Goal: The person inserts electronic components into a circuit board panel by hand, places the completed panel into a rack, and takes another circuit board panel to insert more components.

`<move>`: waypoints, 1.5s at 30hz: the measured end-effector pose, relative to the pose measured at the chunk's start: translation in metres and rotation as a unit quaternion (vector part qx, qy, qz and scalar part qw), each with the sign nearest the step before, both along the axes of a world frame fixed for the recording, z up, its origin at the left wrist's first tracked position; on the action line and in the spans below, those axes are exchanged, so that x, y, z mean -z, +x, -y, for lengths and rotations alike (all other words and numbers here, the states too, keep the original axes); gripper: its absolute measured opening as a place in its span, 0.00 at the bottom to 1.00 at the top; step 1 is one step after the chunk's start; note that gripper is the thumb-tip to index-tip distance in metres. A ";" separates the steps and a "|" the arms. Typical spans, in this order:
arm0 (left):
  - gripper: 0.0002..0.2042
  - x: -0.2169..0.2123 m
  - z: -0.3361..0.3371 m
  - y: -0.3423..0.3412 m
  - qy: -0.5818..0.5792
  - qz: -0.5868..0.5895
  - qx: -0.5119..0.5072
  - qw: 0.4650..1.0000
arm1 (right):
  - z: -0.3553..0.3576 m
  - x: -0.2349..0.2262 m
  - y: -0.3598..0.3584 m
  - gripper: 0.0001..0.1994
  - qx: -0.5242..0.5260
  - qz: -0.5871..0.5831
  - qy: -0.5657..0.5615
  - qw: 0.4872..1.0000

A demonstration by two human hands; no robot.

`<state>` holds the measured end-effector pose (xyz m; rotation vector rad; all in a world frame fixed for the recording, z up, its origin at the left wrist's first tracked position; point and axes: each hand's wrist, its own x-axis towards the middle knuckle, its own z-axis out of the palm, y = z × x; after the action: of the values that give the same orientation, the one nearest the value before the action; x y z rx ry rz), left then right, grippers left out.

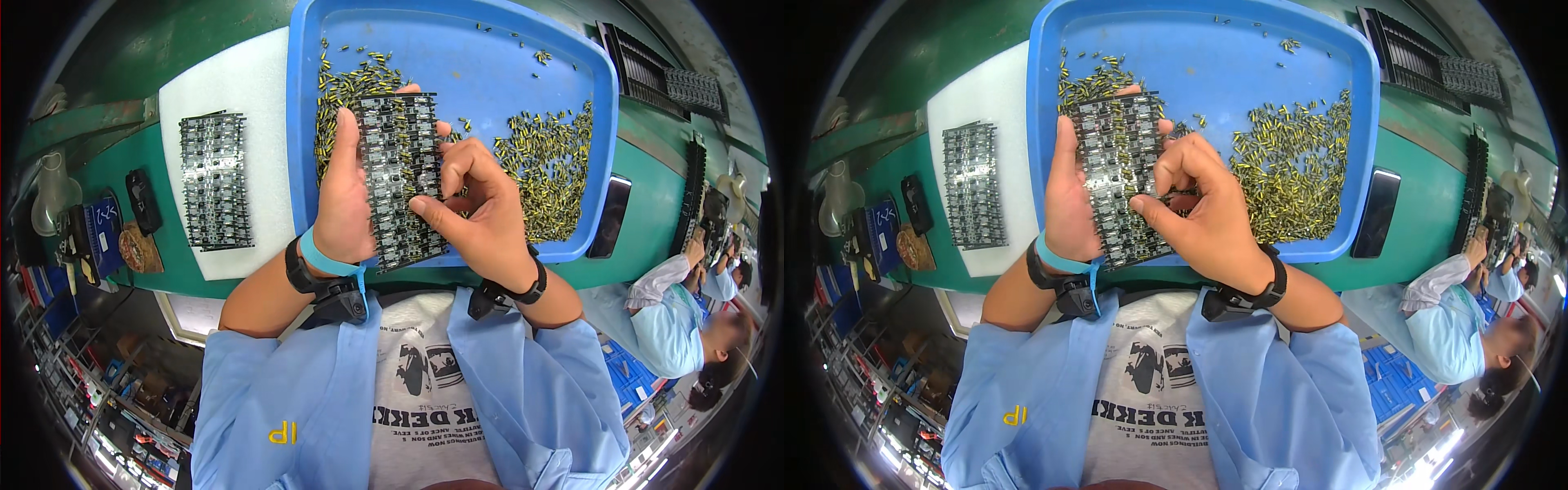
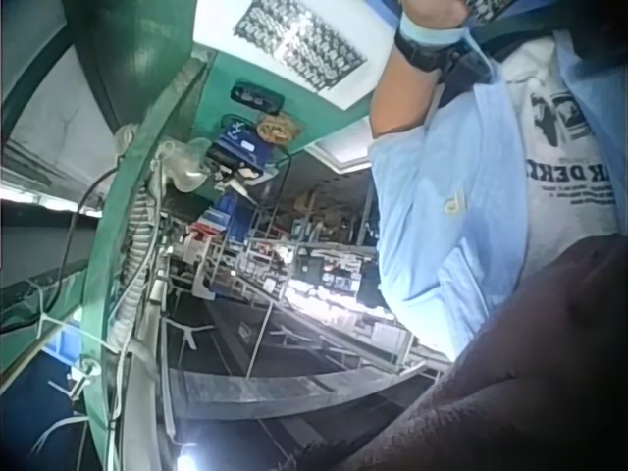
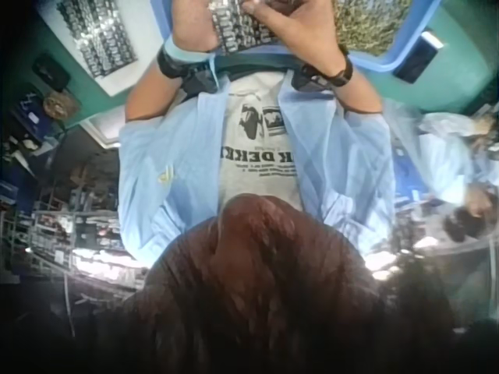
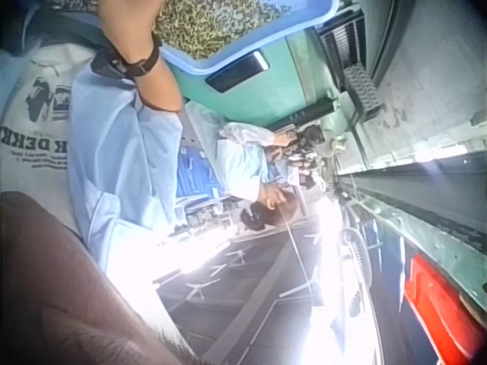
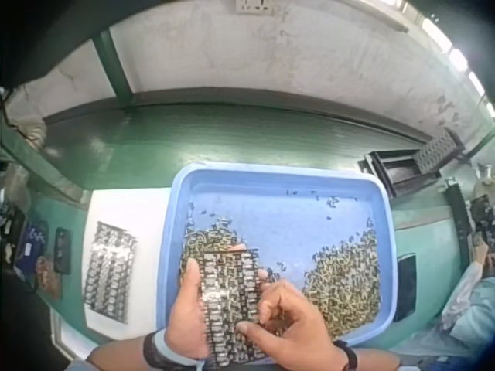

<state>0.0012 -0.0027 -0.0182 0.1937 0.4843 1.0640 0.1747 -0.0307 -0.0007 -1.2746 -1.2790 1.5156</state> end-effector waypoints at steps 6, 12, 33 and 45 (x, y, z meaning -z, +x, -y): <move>0.37 0.001 -0.003 -0.006 -0.032 0.062 0.009 0.998 | -0.011 -0.002 0.012 0.12 0.041 -0.123 -0.050 0.990; 0.37 -0.003 -0.005 -0.013 -0.076 0.232 0.027 0.969 | -0.022 -0.013 0.024 0.09 -0.126 0.211 0.105 0.964; 0.36 -0.002 -0.004 -0.010 -0.017 0.188 0.027 0.982 | -0.019 -0.011 0.018 0.08 0.108 -0.048 0.070 0.991; 0.38 -0.001 -0.003 -0.010 -0.016 0.142 0.005 0.990 | -0.027 -0.020 0.028 0.06 0.059 -0.221 -0.094 0.969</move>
<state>-0.0090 0.0008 -0.0176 0.0145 0.2423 1.0525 0.2024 -0.0036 0.0197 -1.0251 -0.7757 1.7424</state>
